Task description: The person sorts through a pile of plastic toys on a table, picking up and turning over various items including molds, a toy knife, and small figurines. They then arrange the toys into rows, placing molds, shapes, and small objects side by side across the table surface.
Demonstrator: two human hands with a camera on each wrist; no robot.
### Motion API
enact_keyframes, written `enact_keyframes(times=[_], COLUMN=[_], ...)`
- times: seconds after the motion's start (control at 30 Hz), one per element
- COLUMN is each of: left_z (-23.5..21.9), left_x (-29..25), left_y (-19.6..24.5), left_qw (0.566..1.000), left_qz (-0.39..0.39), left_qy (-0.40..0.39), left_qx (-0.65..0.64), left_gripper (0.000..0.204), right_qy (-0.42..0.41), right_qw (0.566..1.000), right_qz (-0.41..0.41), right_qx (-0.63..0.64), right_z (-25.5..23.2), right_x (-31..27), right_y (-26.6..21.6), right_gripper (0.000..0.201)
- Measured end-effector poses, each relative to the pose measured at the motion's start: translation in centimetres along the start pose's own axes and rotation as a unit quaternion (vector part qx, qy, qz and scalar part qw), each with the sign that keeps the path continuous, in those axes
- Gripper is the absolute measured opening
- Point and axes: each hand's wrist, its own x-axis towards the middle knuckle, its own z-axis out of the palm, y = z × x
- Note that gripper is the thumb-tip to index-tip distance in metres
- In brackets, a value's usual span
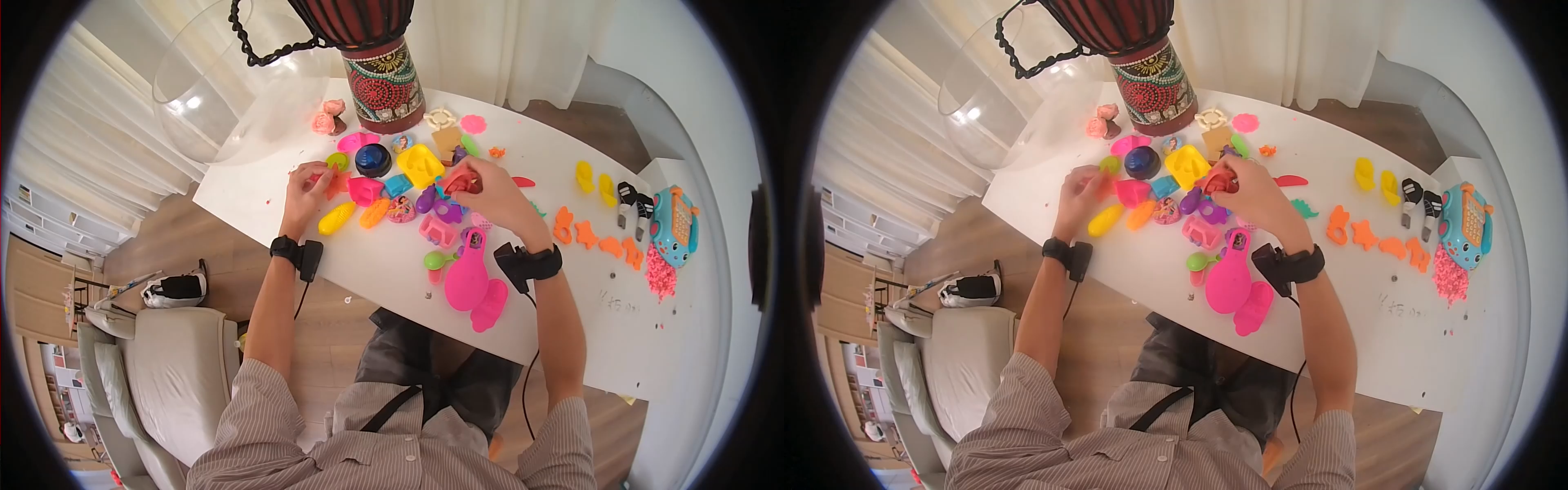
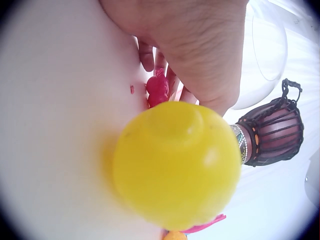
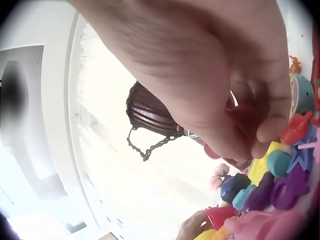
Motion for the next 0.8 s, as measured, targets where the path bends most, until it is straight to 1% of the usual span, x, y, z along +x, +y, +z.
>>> enact_keyframes(times=[0.07,0.1,0.17,0.2,0.27,0.3,0.37,0.47,0.5,0.53,0.57,0.6,0.63,0.67,0.73,0.77,0.8], left_z=[0.0,0.0,0.0,0.0,-0.1,0.0,0.0,0.0,-0.1,-0.1,-0.1,-0.1,0.0,0.1,0.2,0.3,0.3], left_x=[0.0,0.0,-0.1,-0.1,0.0,0.0,0.0,-0.1,-0.1,-0.1,-0.1,-0.1,-0.2,-0.2,-0.3,-0.4,-0.5], left_y=[0.1,0.1,0.3,0.3,0.1,0.0,-0.1,0.0,0.1,0.2,0.1,0.0,0.2,0.3,0.7,1.0,1.2], left_qw=[1.000,1.000,1.000,1.000,1.000,1.000,1.000,1.000,1.000,1.000,1.000,1.000,0.999,0.999,0.999,0.999,0.999], left_qz=[-0.007,-0.009,-0.011,-0.003,0.006,0.001,-0.004,0.001,0.008,0.015,0.014,0.008,0.003,0.003,-0.027,-0.027,-0.037], left_qy=[0.000,-0.001,-0.003,-0.002,-0.001,-0.001,-0.001,0.001,0.001,0.002,0.001,0.001,0.001,0.000,0.000,0.001,0.002], left_qx=[-0.002,-0.003,-0.004,0.008,0.020,0.013,0.005,0.004,0.012,0.021,0.020,0.030,0.040,0.039,0.028,0.028,0.003], left_gripper=[0.024,0.024,0.023,0.023,0.023,0.022,0.022,0.022,0.022,0.022,0.022,0.021,0.021,0.021,0.021,0.021,0.018], right_qy=[-0.049,-0.049,-0.106,-0.106,-0.087,-0.087,-0.101,-0.109,-0.110,-0.108,-0.106,-0.107,-0.106,-0.103,-0.118,-0.134,-0.134], right_qw=[0.998,0.998,0.993,0.993,0.983,0.983,0.967,0.961,0.961,0.963,0.965,0.965,0.975,0.983,0.983,0.982,0.982], right_qz=[-0.026,-0.026,-0.010,-0.010,-0.047,-0.047,-0.081,-0.094,-0.093,-0.072,-0.049,-0.047,-0.043,-0.040,-0.038,-0.038,-0.039], right_qx=[0.004,0.004,-0.055,-0.055,-0.157,-0.157,-0.219,-0.235,-0.235,-0.235,-0.234,-0.234,-0.190,-0.146,-0.136,-0.126,-0.126], right_z=[0.3,0.2,0.2,0.2,0.5,0.5,0.4,0.0,-0.3,-0.8,-1.1,-1.3,-1.6,-1.7,-1.8,-1.7,-1.3], right_x=[-0.2,-0.2,-0.2,-0.3,-0.8,-1.0,-1.3,-1.8,-2.1,-2.6,-3.0,-3.2,-3.3,-3.3,-2.9,-2.7,-2.4], right_y=[-0.2,0.0,0.4,0.6,0.7,0.7,0.4,-0.7,-1.3,-3.1,-4.3,-4.9,-5.4,-5.6,-5.3,-4.9,-3.5], right_gripper=[0.026,0.026,0.030,0.030,0.033,0.033,0.034,0.032,0.032,0.031,0.030,0.030,0.029,0.029,0.030,0.031,0.031])
